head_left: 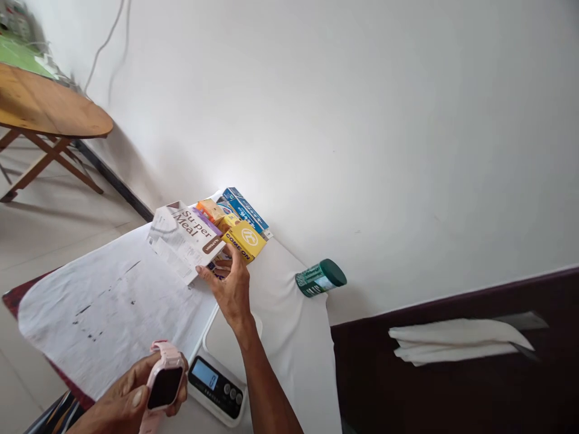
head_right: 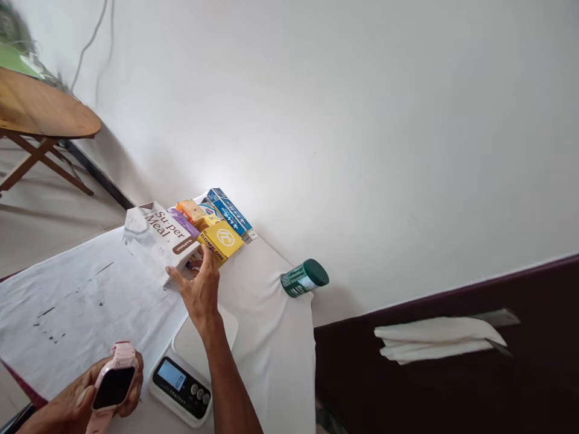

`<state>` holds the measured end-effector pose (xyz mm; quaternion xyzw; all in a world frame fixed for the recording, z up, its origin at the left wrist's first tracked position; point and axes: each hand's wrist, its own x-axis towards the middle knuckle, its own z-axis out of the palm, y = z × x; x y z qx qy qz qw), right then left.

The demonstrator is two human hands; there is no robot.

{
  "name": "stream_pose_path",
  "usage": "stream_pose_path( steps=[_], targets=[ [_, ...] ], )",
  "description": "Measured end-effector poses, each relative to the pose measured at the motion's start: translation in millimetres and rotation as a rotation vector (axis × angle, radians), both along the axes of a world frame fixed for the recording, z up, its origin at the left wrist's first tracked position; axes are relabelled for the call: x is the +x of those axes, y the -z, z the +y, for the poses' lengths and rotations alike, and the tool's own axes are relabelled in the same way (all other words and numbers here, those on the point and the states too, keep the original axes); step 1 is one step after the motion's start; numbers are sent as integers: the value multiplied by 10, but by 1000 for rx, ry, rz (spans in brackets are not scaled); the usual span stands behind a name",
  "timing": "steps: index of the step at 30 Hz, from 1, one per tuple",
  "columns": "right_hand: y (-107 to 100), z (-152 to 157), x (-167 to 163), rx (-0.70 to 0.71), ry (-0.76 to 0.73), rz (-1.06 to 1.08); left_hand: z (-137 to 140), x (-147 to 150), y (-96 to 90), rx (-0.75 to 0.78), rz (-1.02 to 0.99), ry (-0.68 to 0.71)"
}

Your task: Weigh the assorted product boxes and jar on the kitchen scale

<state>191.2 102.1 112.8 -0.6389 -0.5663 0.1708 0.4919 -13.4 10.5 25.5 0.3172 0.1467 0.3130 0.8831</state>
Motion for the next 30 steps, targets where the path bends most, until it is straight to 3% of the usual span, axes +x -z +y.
stream_pose_path(
  steps=[4,9,12,16,23,30],
  targets=[
    [-99,-305,416,95,195,-114,41,37,216,-49,-23,20],
    [-66,-601,1644,172,753,-172,126,182,741,-73,-306,126],
    [23,-628,2422,23,1056,-129,163,272,1013,-74,-421,178],
    [100,-506,3082,-69,1163,-18,197,337,1191,-79,-498,224],
    [204,-224,3434,-97,1183,43,231,295,1256,-74,-544,223],
    [266,-392,3208,-24,1174,8,218,273,1213,-80,-481,204]
  ],
)
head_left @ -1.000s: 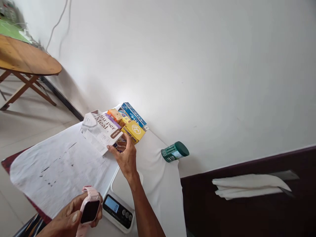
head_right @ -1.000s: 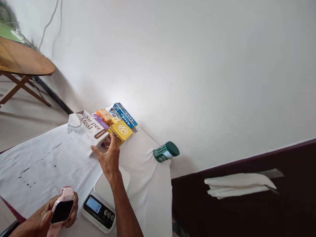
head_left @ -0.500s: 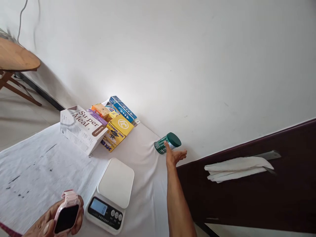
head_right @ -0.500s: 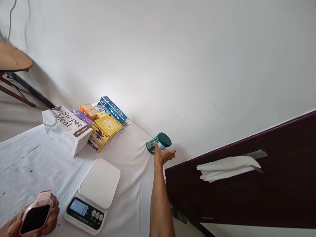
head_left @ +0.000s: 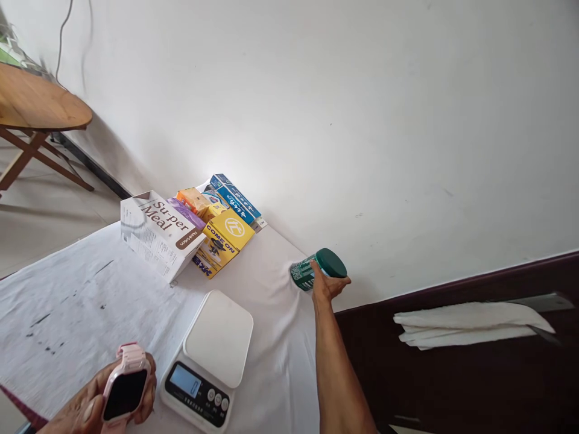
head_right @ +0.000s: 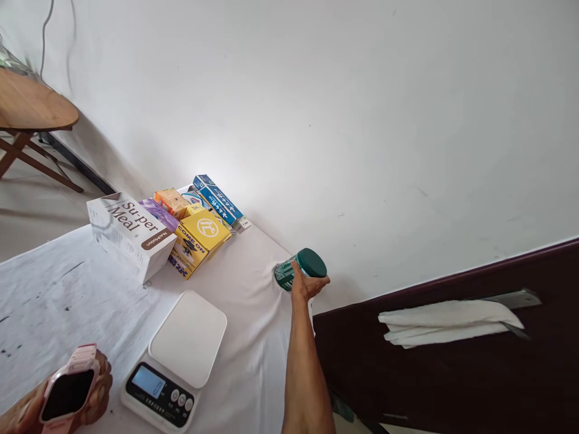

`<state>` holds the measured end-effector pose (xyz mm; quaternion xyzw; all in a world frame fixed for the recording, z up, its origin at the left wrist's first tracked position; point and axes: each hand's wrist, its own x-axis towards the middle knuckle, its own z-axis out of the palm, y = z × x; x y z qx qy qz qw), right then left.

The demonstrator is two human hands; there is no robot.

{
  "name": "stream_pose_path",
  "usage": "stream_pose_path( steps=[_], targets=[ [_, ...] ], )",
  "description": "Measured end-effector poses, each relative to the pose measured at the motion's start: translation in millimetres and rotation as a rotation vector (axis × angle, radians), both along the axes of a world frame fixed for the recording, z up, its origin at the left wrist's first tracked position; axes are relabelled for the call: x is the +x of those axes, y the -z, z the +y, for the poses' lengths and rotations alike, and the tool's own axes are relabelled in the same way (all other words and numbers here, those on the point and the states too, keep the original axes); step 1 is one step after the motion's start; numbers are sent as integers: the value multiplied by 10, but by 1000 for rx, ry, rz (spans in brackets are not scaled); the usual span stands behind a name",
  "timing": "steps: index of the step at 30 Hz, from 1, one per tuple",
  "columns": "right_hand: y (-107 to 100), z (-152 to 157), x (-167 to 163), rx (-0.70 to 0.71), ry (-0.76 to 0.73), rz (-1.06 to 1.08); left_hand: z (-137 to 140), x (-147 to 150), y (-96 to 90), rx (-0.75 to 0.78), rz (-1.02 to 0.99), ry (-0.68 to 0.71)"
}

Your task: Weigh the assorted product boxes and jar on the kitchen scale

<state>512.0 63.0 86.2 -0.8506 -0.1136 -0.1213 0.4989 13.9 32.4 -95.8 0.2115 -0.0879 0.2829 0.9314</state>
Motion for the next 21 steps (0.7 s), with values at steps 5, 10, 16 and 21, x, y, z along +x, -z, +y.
stream_pose_path(
  steps=[5,10,16,21],
  targets=[
    [-102,-406,-569,51,-161,-10,-28,-90,-245,9,120,-50],
    [-371,-875,-1301,212,-476,-88,-199,-220,-915,3,403,-229],
    [-588,-1123,-2264,153,-808,90,-197,-232,-1286,36,423,-224],
    [-558,-1109,-2689,122,-815,176,-164,-241,-1264,57,361,-199]
  ],
)
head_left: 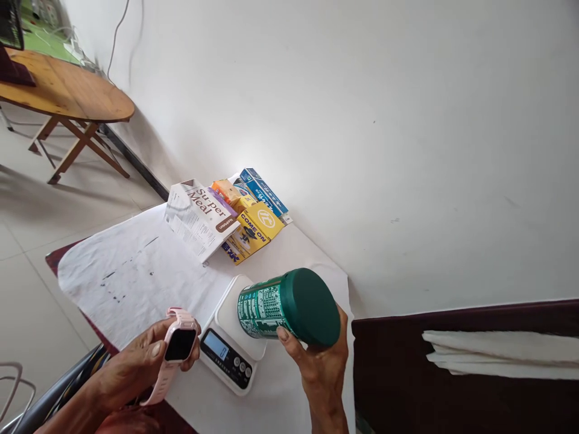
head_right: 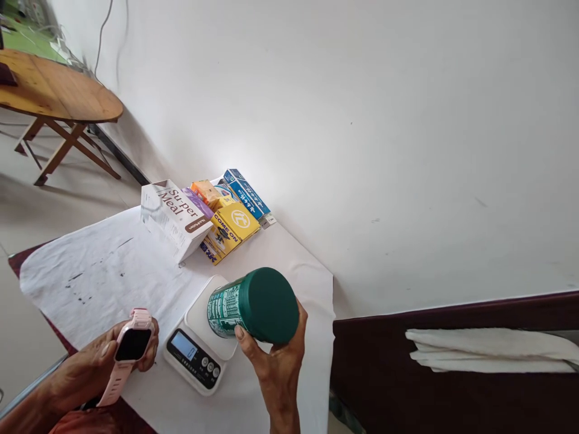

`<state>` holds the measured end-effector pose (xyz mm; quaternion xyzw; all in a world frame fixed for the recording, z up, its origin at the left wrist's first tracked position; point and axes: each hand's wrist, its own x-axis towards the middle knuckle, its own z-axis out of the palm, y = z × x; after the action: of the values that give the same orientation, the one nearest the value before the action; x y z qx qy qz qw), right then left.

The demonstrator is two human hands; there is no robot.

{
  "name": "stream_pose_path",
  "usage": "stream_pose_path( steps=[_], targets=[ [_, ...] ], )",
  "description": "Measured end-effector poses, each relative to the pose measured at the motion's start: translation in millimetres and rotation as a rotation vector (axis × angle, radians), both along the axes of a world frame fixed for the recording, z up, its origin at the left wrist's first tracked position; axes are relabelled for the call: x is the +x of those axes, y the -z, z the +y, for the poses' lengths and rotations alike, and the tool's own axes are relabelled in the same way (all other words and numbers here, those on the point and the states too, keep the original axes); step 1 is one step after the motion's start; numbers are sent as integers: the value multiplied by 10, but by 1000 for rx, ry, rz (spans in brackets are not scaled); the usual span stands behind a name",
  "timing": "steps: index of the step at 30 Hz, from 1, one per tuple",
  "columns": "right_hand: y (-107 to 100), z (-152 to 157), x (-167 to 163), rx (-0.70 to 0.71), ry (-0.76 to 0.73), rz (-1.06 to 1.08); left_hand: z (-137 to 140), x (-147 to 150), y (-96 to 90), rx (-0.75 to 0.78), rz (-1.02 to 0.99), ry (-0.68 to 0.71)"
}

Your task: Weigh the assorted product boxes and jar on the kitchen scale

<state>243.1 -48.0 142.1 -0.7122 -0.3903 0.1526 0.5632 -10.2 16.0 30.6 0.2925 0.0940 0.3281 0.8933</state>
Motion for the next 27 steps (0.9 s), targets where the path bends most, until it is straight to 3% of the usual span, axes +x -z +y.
stream_pose_path(
  steps=[11,17,23,27],
  targets=[
    [105,-53,-63,-100,-17,-56,-10,7,18,-27,-25,26],
    [52,-80,93,-80,-34,-219,-11,16,-30,-52,-37,38],
    [-17,39,60,-156,27,-426,-13,31,-25,-57,-63,39],
    [-116,177,-88,-77,-61,-501,-54,-16,11,-51,-80,155]
  ],
)
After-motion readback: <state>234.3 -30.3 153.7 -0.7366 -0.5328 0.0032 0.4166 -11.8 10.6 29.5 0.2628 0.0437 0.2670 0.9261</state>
